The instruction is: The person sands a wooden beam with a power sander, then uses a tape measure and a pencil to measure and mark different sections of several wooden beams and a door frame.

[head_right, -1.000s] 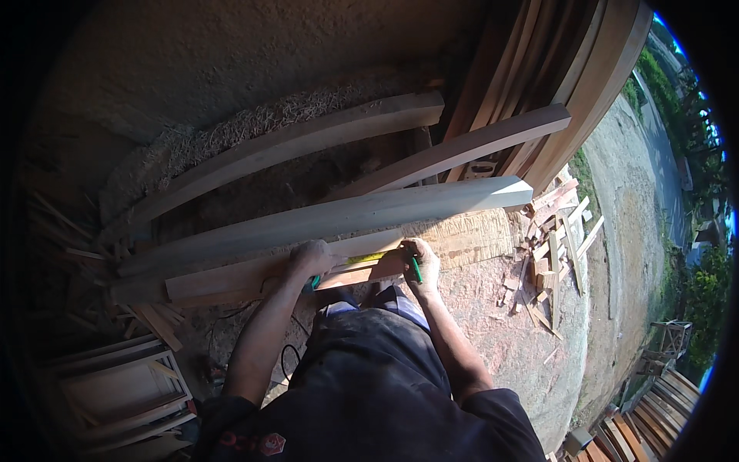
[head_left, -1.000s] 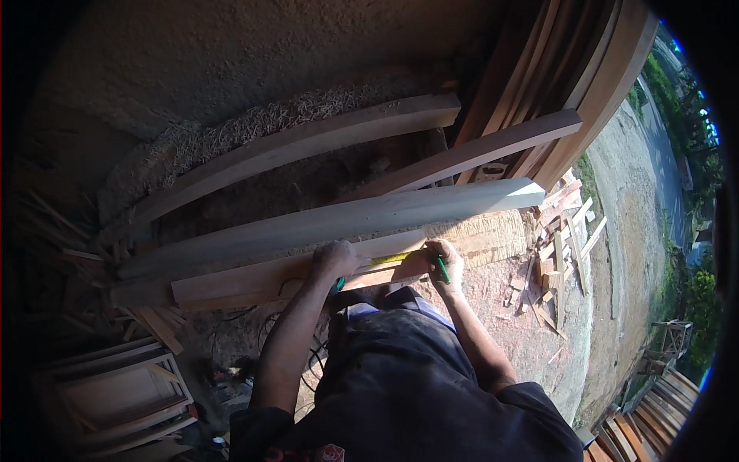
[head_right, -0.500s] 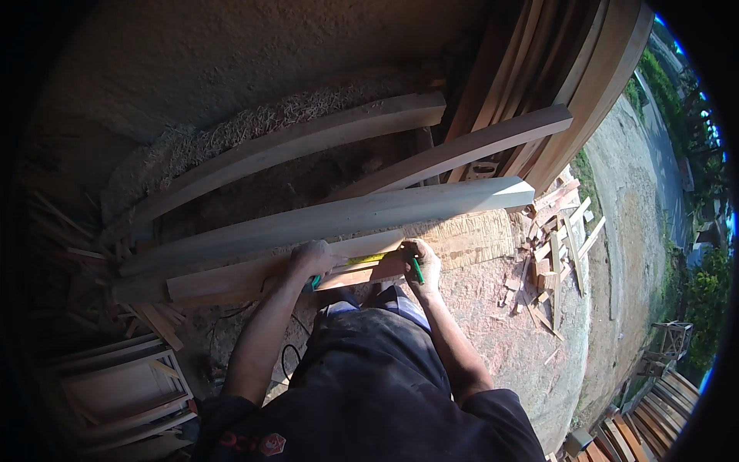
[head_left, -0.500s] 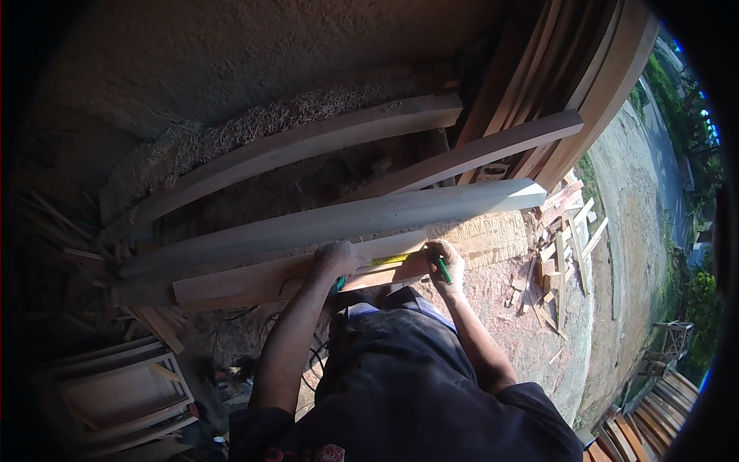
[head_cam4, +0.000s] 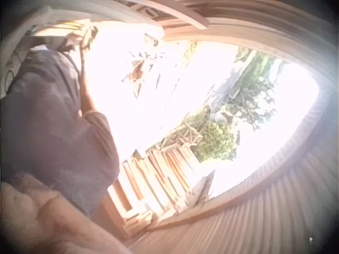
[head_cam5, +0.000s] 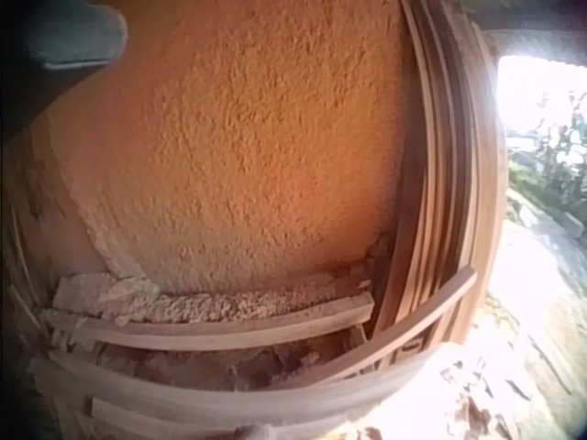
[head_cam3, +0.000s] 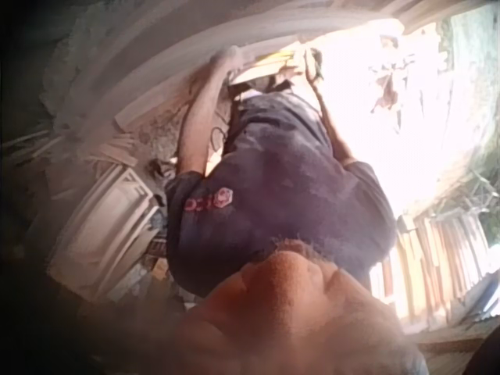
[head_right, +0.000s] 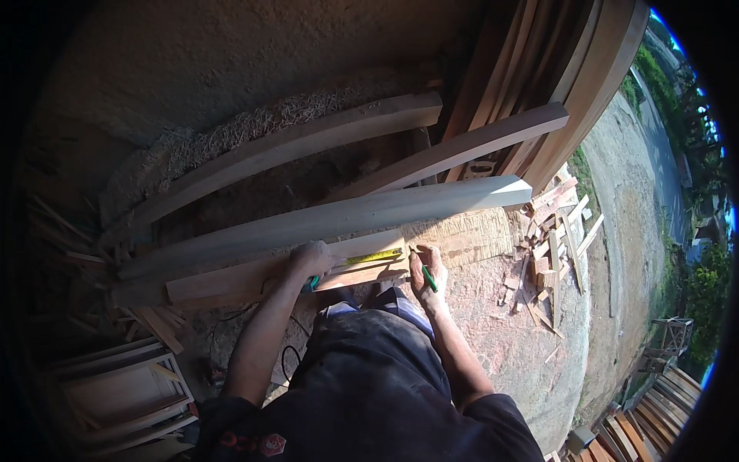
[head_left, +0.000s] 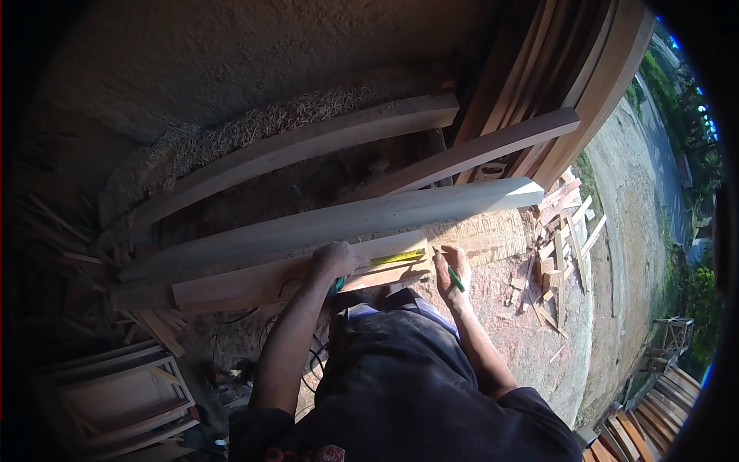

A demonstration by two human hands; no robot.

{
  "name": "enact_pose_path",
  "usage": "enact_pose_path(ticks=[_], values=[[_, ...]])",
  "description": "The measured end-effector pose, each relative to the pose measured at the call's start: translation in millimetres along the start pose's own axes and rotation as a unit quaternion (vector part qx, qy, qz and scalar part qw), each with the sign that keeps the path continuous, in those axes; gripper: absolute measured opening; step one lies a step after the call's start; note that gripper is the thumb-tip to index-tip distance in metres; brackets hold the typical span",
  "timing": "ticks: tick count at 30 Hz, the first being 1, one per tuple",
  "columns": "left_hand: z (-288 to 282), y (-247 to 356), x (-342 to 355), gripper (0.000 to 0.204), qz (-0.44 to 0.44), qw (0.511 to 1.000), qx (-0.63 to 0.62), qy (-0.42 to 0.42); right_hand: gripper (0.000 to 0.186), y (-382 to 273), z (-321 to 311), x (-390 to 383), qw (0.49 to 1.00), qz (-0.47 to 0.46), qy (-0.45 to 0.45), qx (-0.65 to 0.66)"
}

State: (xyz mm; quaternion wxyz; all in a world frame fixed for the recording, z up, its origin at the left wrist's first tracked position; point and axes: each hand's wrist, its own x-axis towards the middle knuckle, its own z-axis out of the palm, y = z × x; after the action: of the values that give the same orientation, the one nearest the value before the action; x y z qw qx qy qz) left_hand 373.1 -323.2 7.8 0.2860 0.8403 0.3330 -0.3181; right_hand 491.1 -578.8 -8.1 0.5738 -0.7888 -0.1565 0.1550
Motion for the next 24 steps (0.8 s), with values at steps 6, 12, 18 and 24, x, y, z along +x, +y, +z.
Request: enact_pose_path(ticks=[6,12,18,24], values=[[4.4,-3.4,5.4,0.050,0.004,1.000,0.007,0.003,0.014,4.9,0.6,-3.6,0.999,-0.035,-0.036,-0.010],[5.5,-5.1,6.5,0.049,0.007,1.000,0.007,0.004,0.012,6.6,5.4,-2.4,0.998,-0.044,-0.036,-0.040],[1.8,-2.1,3.0,0.049,0.007,1.000,0.013,0.001,0.013,2.7,2.6,-0.7,0.996,-0.022,-0.054,-0.072],[1.6,-1.1,4.4,0.050,-0.001,1.000,0.019,-0.005,0.012,10.5,3.8,-1.0,0.996,-0.037,-0.056,-0.061]])
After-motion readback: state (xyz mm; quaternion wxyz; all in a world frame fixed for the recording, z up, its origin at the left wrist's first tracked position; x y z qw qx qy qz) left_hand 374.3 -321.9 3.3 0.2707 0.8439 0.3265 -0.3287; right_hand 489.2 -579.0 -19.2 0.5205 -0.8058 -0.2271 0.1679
